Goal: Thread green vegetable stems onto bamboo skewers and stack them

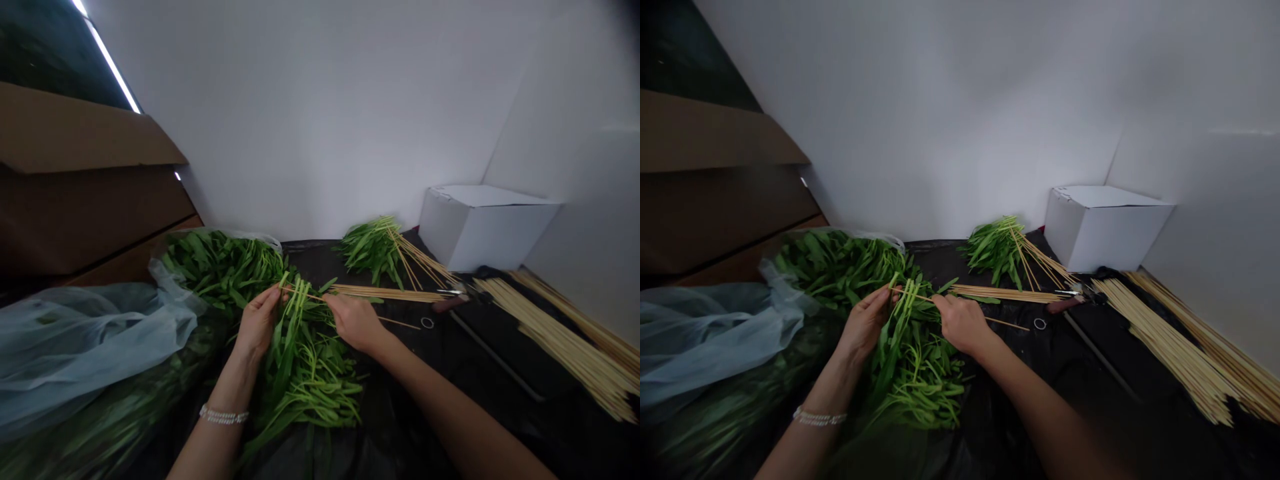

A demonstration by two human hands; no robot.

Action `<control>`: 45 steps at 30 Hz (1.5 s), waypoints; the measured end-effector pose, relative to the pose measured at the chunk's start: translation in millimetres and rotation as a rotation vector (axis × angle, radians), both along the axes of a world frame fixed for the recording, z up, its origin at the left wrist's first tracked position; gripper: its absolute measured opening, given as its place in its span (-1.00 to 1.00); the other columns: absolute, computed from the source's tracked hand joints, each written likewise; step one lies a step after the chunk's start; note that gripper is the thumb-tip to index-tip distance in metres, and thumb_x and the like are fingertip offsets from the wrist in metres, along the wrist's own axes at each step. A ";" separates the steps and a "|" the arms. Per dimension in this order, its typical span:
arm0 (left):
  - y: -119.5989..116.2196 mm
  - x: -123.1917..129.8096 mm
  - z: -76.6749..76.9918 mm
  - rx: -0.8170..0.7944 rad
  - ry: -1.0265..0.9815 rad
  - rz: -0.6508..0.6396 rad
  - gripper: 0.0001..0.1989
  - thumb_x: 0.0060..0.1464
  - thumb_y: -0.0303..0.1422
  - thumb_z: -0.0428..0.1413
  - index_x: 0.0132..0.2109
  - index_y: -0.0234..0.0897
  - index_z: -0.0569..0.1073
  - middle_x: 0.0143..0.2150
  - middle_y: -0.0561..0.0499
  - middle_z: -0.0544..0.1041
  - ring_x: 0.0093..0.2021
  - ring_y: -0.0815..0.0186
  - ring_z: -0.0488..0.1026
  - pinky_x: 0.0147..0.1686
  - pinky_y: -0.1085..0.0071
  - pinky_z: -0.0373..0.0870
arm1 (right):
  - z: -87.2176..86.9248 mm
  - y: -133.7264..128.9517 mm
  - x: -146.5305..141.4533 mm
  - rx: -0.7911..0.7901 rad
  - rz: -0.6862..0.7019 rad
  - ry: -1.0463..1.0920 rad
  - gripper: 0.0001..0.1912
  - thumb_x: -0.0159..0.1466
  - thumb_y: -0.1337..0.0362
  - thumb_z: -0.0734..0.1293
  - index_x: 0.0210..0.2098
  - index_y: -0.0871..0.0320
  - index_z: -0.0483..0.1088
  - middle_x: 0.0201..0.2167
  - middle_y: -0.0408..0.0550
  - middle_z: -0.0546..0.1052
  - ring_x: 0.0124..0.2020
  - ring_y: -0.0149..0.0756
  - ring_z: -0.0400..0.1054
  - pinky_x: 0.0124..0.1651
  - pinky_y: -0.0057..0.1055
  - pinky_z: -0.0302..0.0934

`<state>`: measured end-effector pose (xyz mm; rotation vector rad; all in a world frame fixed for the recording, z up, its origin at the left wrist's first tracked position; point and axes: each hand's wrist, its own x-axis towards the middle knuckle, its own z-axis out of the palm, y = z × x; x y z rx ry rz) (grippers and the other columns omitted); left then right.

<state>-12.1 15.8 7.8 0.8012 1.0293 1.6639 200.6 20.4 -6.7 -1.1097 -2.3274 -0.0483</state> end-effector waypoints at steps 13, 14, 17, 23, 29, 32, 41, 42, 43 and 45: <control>3.9 -4.2 -4.4 0.004 -0.043 0.032 -0.57 -0.33 -0.34 0.44 -0.21 -0.36 0.62 -0.25 -0.09 0.66 -0.38 0.41 0.53 -0.21 0.47 0.45 | 4.0 -3.3 -0.6 -0.034 -0.018 -0.017 -0.59 0.32 0.43 0.11 0.09 0.15 0.38 -0.18 0.04 0.58 -0.23 -0.23 0.47 -0.23 -0.40 0.25; 3.6 -3.7 -3.9 0.003 -0.049 0.033 -0.57 -0.34 -0.34 0.44 -0.22 -0.35 0.63 -0.26 -0.08 0.66 -0.38 0.42 0.53 -0.21 0.48 0.45 | 4.5 -3.5 -0.7 -0.043 -0.022 -0.024 -0.59 0.32 0.43 0.11 0.09 0.15 0.37 -0.17 0.03 0.57 -0.23 -0.23 0.47 -0.23 -0.40 0.24; 2.7 -1.8 -2.6 0.005 -0.059 0.039 -0.56 -0.38 -0.35 0.45 -0.23 -0.35 0.63 -0.28 -0.07 0.66 -0.38 0.43 0.53 -0.23 0.51 0.44 | 5.6 -4.2 -0.9 -0.058 -0.025 -0.037 -0.59 0.34 0.41 0.09 0.11 0.15 0.36 -0.14 0.03 0.57 -0.22 -0.23 0.47 -0.21 -0.39 0.24; 3.5 -2.0 -3.9 0.021 -0.020 0.067 -0.55 -0.42 -0.32 0.46 -0.25 -0.32 0.64 -0.29 -0.05 0.66 -0.37 0.42 0.52 -0.21 0.47 0.44 | 6.3 -4.5 -0.8 -0.083 -0.048 -0.062 -0.59 0.34 0.41 0.08 0.11 0.14 0.36 -0.16 0.01 0.56 -0.22 -0.22 0.46 -0.22 -0.39 0.22; 5.3 -6.0 -10.1 0.030 0.102 0.106 -0.54 -0.34 -0.29 0.44 -0.19 -0.33 0.63 -0.25 -0.07 0.66 -0.32 0.39 0.53 -0.15 0.43 0.42 | 8.4 -5.9 -1.7 -0.105 -0.053 -0.095 -0.57 0.34 0.40 0.08 0.14 0.15 0.33 -0.12 0.05 0.55 -0.20 -0.22 0.45 -0.22 -0.40 0.21; 4.4 -5.9 -12.3 0.008 0.140 0.095 -0.53 -0.31 -0.27 0.43 -0.17 -0.32 0.63 -0.25 -0.08 0.66 -0.32 0.36 0.54 -0.17 0.41 0.43 | 8.4 -6.6 -2.7 -0.119 -0.060 -0.112 -0.56 0.33 0.40 0.10 0.15 0.16 0.33 -0.14 0.06 0.55 -0.21 -0.22 0.45 -0.23 -0.40 0.20; 1.1 -1.7 -3.8 -0.051 -0.003 0.008 -0.54 -0.37 -0.27 0.45 -0.22 -0.32 0.63 -0.33 -0.04 0.66 -0.40 0.37 0.53 -0.28 0.45 0.45 | 5.7 -5.7 -2.8 -0.092 -0.052 -0.109 -0.55 0.32 0.41 0.10 0.15 0.15 0.32 -0.14 0.05 0.55 -0.23 -0.22 0.45 -0.25 -0.40 0.20; 1.5 -2.1 -2.6 -0.054 -0.022 0.006 -0.55 -0.39 -0.27 0.45 -0.26 -0.33 0.63 -0.36 -0.03 0.65 -0.41 0.38 0.52 -0.29 0.46 0.45 | 5.8 -5.9 -2.8 -0.092 -0.047 -0.110 -0.55 0.32 0.41 0.10 0.16 0.15 0.32 -0.14 0.05 0.55 -0.22 -0.22 0.45 -0.24 -0.40 0.20; 1.9 -2.7 -1.7 -0.057 -0.034 0.010 -0.57 -0.41 -0.27 0.46 -0.29 -0.34 0.64 -0.38 -0.02 0.65 -0.42 0.40 0.51 -0.30 0.49 0.44 | 6.0 -6.1 -2.9 -0.092 -0.042 -0.111 -0.55 0.32 0.41 0.10 0.16 0.14 0.31 -0.15 0.04 0.55 -0.22 -0.22 0.45 -0.24 -0.40 0.20; 2.8 -3.7 -0.8 -0.068 -0.044 0.019 -0.57 -0.46 -0.29 0.47 -0.32 -0.35 0.64 -0.41 -0.01 0.64 -0.43 0.43 0.50 -0.32 0.54 0.42 | 6.1 -6.8 -3.3 -0.093 -0.037 -0.114 -0.54 0.31 0.41 0.10 0.16 0.15 0.31 -0.16 0.04 0.55 -0.22 -0.21 0.45 -0.25 -0.40 0.20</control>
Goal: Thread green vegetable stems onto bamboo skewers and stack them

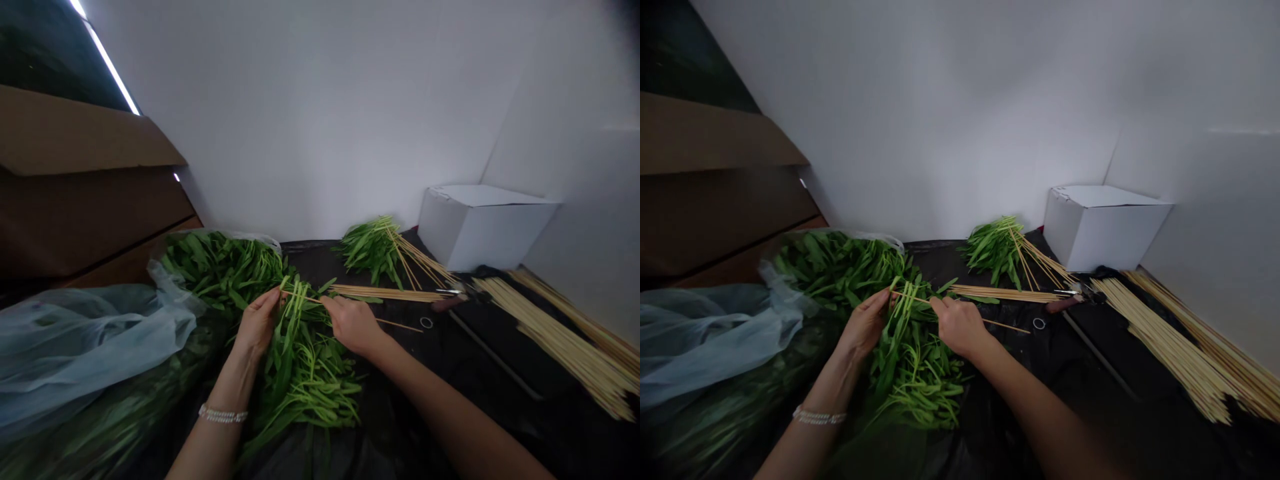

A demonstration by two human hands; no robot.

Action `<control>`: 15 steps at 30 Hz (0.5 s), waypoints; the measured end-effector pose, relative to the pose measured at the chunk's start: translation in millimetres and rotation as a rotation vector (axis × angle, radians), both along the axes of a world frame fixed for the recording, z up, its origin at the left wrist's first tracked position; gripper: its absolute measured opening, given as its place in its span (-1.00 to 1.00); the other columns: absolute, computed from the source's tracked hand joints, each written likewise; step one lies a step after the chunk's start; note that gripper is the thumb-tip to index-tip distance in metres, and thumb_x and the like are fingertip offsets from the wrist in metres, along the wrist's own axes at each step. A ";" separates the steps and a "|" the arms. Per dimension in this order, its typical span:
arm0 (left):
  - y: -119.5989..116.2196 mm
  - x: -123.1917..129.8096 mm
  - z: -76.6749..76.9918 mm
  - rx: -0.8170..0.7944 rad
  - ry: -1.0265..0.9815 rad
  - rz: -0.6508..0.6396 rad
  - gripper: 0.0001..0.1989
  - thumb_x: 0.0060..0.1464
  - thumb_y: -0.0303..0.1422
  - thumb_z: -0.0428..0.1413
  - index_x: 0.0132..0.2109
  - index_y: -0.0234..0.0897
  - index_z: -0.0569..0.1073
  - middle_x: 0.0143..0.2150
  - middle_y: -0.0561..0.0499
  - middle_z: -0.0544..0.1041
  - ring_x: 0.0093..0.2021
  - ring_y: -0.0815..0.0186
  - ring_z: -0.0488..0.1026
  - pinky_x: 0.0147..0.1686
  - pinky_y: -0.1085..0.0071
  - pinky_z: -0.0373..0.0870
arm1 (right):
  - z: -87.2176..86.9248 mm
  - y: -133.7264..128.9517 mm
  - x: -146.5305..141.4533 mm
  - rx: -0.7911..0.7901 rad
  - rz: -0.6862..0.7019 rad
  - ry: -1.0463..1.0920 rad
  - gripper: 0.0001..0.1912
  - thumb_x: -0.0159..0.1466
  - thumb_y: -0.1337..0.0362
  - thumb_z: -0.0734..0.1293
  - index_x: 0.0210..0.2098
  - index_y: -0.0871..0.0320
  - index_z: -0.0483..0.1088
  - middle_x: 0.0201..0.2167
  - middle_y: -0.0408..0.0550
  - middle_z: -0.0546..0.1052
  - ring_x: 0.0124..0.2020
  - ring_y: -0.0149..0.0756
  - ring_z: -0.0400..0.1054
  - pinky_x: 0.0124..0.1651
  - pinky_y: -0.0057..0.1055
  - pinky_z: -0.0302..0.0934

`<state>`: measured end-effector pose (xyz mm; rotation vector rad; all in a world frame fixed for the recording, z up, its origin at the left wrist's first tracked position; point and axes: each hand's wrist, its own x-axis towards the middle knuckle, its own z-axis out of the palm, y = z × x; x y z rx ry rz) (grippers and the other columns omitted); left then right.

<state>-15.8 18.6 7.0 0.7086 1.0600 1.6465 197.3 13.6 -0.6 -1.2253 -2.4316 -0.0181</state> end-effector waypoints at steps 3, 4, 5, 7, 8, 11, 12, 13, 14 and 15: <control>0.2 0.7 -0.5 -0.025 -0.010 -0.007 -0.58 -0.51 -0.33 0.48 -0.37 -0.36 0.63 -0.43 0.00 0.64 -0.44 0.44 0.49 -0.33 0.56 0.41 | -1.0 -1.1 -1.2 -0.004 0.002 -0.009 -0.54 0.31 0.41 0.10 0.17 0.15 0.30 -0.15 0.05 0.54 -0.22 -0.21 0.44 -0.25 -0.40 0.19; -0.1 1.7 -0.9 -0.036 -0.011 -0.017 -0.59 -0.51 -0.34 0.48 -0.38 -0.37 0.63 -0.44 0.00 0.63 -0.44 0.43 0.50 -0.32 0.54 0.42 | -1.5 -1.5 -1.7 -0.007 0.002 -0.014 -0.53 0.31 0.40 0.10 0.18 0.16 0.29 -0.15 0.05 0.54 -0.22 -0.21 0.44 -0.25 -0.41 0.19; -0.4 3.0 -1.4 -0.047 -0.010 -0.028 -0.60 -0.51 -0.34 0.48 -0.38 -0.37 0.63 -0.45 -0.01 0.63 -0.44 0.41 0.50 -0.32 0.53 0.43 | -2.0 -1.8 -2.1 -0.011 0.001 -0.019 -0.53 0.31 0.40 0.10 0.19 0.16 0.29 -0.15 0.05 0.54 -0.23 -0.22 0.44 -0.25 -0.41 0.20; -1.2 5.9 -2.3 -0.062 -0.002 -0.044 -0.62 -0.48 -0.33 0.48 -0.39 -0.37 0.62 -0.45 -0.01 0.63 -0.44 0.39 0.51 -0.31 0.50 0.44 | -2.7 -2.2 -2.7 -0.016 0.002 -0.029 -0.52 0.31 0.40 0.11 0.19 0.17 0.28 -0.16 0.05 0.54 -0.23 -0.22 0.44 -0.25 -0.41 0.20; -1.6 7.2 -2.5 -0.062 0.001 -0.048 -0.63 -0.46 -0.33 0.47 -0.39 -0.36 0.62 -0.45 -0.01 0.63 -0.44 0.38 0.52 -0.30 0.49 0.45 | -2.8 -2.2 -2.8 -0.014 0.002 -0.032 -0.52 0.31 0.40 0.11 0.20 0.17 0.27 -0.16 0.05 0.54 -0.23 -0.22 0.44 -0.24 -0.41 0.20; -2.5 9.8 -2.3 -0.038 0.004 -0.060 -0.66 -0.41 -0.33 0.46 -0.38 -0.34 0.62 -0.41 -0.03 0.64 -0.39 0.34 0.54 -0.24 0.45 0.47 | -2.2 -1.6 -2.2 -0.002 0.000 -0.031 -0.53 0.32 0.40 0.09 0.19 0.16 0.28 -0.15 0.05 0.54 -0.22 -0.21 0.44 -0.23 -0.40 0.21; -2.6 10.0 -2.2 -0.034 0.008 -0.063 -0.67 -0.41 -0.34 0.46 -0.39 -0.34 0.61 -0.40 -0.03 0.65 -0.37 0.33 0.55 -0.22 0.44 0.47 | -1.9 -1.3 -1.9 0.000 -0.004 -0.032 -0.53 0.32 0.40 0.09 0.19 0.15 0.28 -0.14 0.05 0.54 -0.22 -0.21 0.45 -0.23 -0.40 0.22; -2.6 9.8 -2.2 -0.034 0.014 -0.065 -0.67 -0.40 -0.34 0.45 -0.39 -0.34 0.61 -0.39 -0.04 0.65 -0.36 0.31 0.56 -0.21 0.42 0.47 | -1.6 -1.1 -1.6 0.001 -0.007 -0.034 -0.54 0.32 0.40 0.09 0.19 0.15 0.28 -0.14 0.06 0.54 -0.21 -0.21 0.45 -0.23 -0.40 0.22; -2.5 9.3 -2.4 -0.040 0.021 -0.065 -0.68 -0.39 -0.34 0.45 -0.39 -0.34 0.61 -0.39 -0.04 0.65 -0.36 0.30 0.56 -0.20 0.41 0.47 | -1.4 -0.9 -1.4 -0.001 -0.009 -0.037 -0.54 0.32 0.40 0.10 0.19 0.15 0.28 -0.14 0.06 0.54 -0.21 -0.21 0.45 -0.22 -0.40 0.22; -2.1 8.6 -2.8 -0.049 0.029 -0.065 -0.68 -0.39 -0.34 0.45 -0.39 -0.35 0.60 -0.40 -0.04 0.64 -0.36 0.30 0.56 -0.20 0.40 0.47 | -1.3 -0.8 -1.2 -0.002 -0.009 -0.040 -0.54 0.32 0.40 0.10 0.18 0.15 0.28 -0.14 0.06 0.54 -0.21 -0.21 0.45 -0.22 -0.39 0.23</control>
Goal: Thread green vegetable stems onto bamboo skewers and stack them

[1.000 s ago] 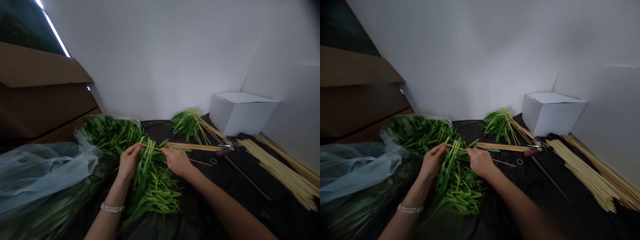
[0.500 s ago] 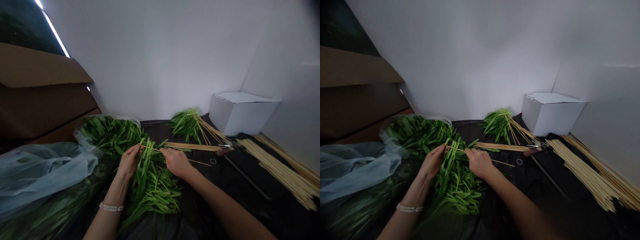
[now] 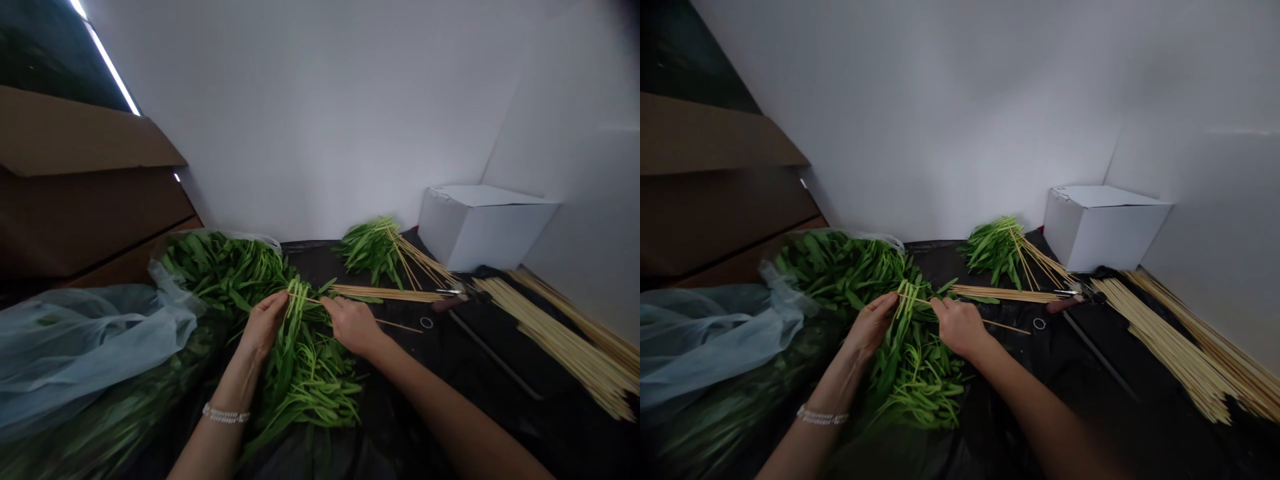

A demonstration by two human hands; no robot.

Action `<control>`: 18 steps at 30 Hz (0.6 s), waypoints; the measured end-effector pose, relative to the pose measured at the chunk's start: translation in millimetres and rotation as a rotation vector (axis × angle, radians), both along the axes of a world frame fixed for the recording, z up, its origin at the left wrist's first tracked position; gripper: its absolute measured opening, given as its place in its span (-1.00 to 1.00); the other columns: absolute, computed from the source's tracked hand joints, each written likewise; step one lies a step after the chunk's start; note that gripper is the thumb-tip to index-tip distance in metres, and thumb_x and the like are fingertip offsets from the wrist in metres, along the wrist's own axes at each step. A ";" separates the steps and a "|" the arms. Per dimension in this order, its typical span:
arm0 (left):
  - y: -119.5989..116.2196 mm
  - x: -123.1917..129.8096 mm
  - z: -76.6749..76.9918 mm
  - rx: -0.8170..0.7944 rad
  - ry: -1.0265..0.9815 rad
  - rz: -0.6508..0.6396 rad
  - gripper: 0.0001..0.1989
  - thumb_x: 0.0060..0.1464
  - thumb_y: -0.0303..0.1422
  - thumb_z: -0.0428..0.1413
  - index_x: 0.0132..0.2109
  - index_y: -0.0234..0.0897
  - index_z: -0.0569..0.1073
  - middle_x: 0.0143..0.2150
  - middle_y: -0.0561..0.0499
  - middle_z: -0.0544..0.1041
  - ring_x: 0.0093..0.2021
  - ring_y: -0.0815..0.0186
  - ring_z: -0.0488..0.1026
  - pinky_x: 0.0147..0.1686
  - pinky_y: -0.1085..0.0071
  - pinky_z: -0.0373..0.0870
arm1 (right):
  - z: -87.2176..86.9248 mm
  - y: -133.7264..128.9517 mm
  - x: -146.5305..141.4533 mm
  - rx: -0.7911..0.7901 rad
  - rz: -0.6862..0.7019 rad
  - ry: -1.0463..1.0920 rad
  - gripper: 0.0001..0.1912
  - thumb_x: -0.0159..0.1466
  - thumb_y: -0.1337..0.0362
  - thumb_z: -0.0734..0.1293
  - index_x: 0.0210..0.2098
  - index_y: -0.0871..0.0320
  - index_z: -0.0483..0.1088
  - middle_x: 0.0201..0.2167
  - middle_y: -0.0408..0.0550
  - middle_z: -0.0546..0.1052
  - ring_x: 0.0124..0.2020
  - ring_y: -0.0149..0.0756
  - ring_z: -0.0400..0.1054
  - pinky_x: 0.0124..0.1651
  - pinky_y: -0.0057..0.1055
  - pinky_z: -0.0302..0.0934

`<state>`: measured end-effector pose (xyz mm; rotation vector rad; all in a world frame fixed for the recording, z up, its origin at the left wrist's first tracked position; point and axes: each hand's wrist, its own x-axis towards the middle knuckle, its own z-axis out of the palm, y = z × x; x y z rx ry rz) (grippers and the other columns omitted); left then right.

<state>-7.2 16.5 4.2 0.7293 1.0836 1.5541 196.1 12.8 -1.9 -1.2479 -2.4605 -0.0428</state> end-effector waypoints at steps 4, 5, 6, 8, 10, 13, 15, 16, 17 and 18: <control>0.9 -2.3 -2.1 -0.026 0.020 0.002 -0.67 -0.37 -0.31 0.44 -0.38 -0.35 0.59 -0.41 -0.05 0.64 -0.39 0.30 0.55 -0.24 0.40 0.46 | -0.2 -0.6 -0.3 0.004 0.010 0.001 -0.56 0.33 0.40 0.09 0.17 0.16 0.30 -0.16 0.06 0.54 -0.22 -0.22 0.45 -0.22 -0.40 0.23; 0.4 -2.0 -2.0 -0.030 0.034 -0.010 -0.66 -0.34 -0.28 0.43 -0.36 -0.35 0.59 -0.41 -0.06 0.64 -0.39 0.28 0.55 -0.26 0.39 0.46 | -0.3 -0.8 -0.4 0.006 0.010 0.005 -0.56 0.33 0.40 0.10 0.17 0.16 0.30 -0.15 0.06 0.54 -0.22 -0.22 0.45 -0.22 -0.40 0.23; -0.6 -1.0 -1.6 -0.029 0.065 -0.035 -0.65 -0.31 -0.24 0.42 -0.34 -0.35 0.59 -0.40 -0.08 0.64 -0.38 0.26 0.56 -0.27 0.38 0.46 | -0.4 -0.8 -0.6 0.007 0.010 0.009 -0.56 0.32 0.41 0.10 0.17 0.16 0.29 -0.15 0.06 0.54 -0.22 -0.22 0.45 -0.22 -0.40 0.23; -4.1 2.2 0.6 -0.011 0.175 -0.120 -0.59 -0.27 -0.20 0.40 -0.26 -0.36 0.59 -0.37 -0.11 0.64 -0.35 0.20 0.57 -0.27 0.36 0.45 | -1.0 -0.1 -0.5 0.013 0.007 0.019 -0.56 0.32 0.42 0.11 0.17 0.16 0.29 -0.15 0.05 0.54 -0.21 -0.22 0.45 -0.22 -0.40 0.22; -8.4 5.4 4.1 0.013 0.299 -0.212 -0.53 -0.30 -0.26 0.42 -0.18 -0.36 0.57 -0.36 -0.11 0.64 -0.33 0.19 0.58 -0.24 0.36 0.45 | -2.1 2.0 0.5 0.032 0.003 0.027 -0.58 0.34 0.41 0.10 0.16 0.16 0.30 -0.15 0.05 0.54 -0.22 -0.24 0.44 -0.23 -0.41 0.21; -12.1 3.4 9.0 0.012 0.336 -0.235 -0.49 -0.28 -0.35 0.41 -0.10 -0.31 0.52 -0.42 -0.02 0.61 -0.43 0.29 0.54 -0.34 0.44 0.43 | -3.5 8.2 5.2 0.094 -0.017 0.060 -0.62 0.43 0.31 0.05 0.15 0.15 0.31 -0.15 0.04 0.53 -0.23 -0.25 0.43 -0.24 -0.41 0.17; -9.9 -5.4 10.7 0.029 0.248 -0.150 -0.51 -0.23 -0.36 0.39 -0.08 -0.28 0.50 -0.45 0.04 0.59 -0.49 0.36 0.50 -0.43 0.50 0.40 | -3.1 13.8 10.9 0.139 -0.044 0.086 -0.60 0.46 0.22 0.01 0.12 0.13 0.34 -0.16 0.03 0.53 -0.21 -0.26 0.41 -0.23 -0.41 0.15; -7.3 -11.8 11.0 0.050 0.184 -0.086 -0.52 -0.22 -0.37 0.38 -0.08 -0.26 0.49 -0.46 0.06 0.58 -0.50 0.38 0.49 -0.44 0.52 0.40 | -2.4 16.9 14.4 0.162 -0.059 0.093 -0.59 0.47 0.19 0.00 0.10 0.13 0.36 -0.18 0.03 0.53 -0.21 -0.26 0.40 -0.22 -0.40 0.14; -4.0 -18.8 10.9 0.073 0.122 -0.024 -0.54 -0.22 -0.39 0.37 -0.10 -0.26 0.48 -0.46 0.08 0.57 -0.50 0.40 0.48 -0.43 0.52 0.41 | -1.4 20.1 18.3 0.185 -0.071 0.093 -0.58 0.47 0.17 -0.01 0.07 0.13 0.38 -0.21 0.03 0.53 -0.21 -0.26 0.39 -0.21 -0.40 0.13; -0.4 -26.0 10.6 0.093 0.078 0.027 -0.57 -0.22 -0.41 0.36 -0.13 -0.25 0.48 -0.47 0.09 0.56 -0.49 0.40 0.48 -0.42 0.52 0.43 | -0.3 23.4 22.5 0.211 -0.082 0.090 -0.57 0.47 0.17 -0.01 0.05 0.14 0.40 -0.23 0.03 0.53 -0.22 -0.25 0.38 -0.19 -0.39 0.12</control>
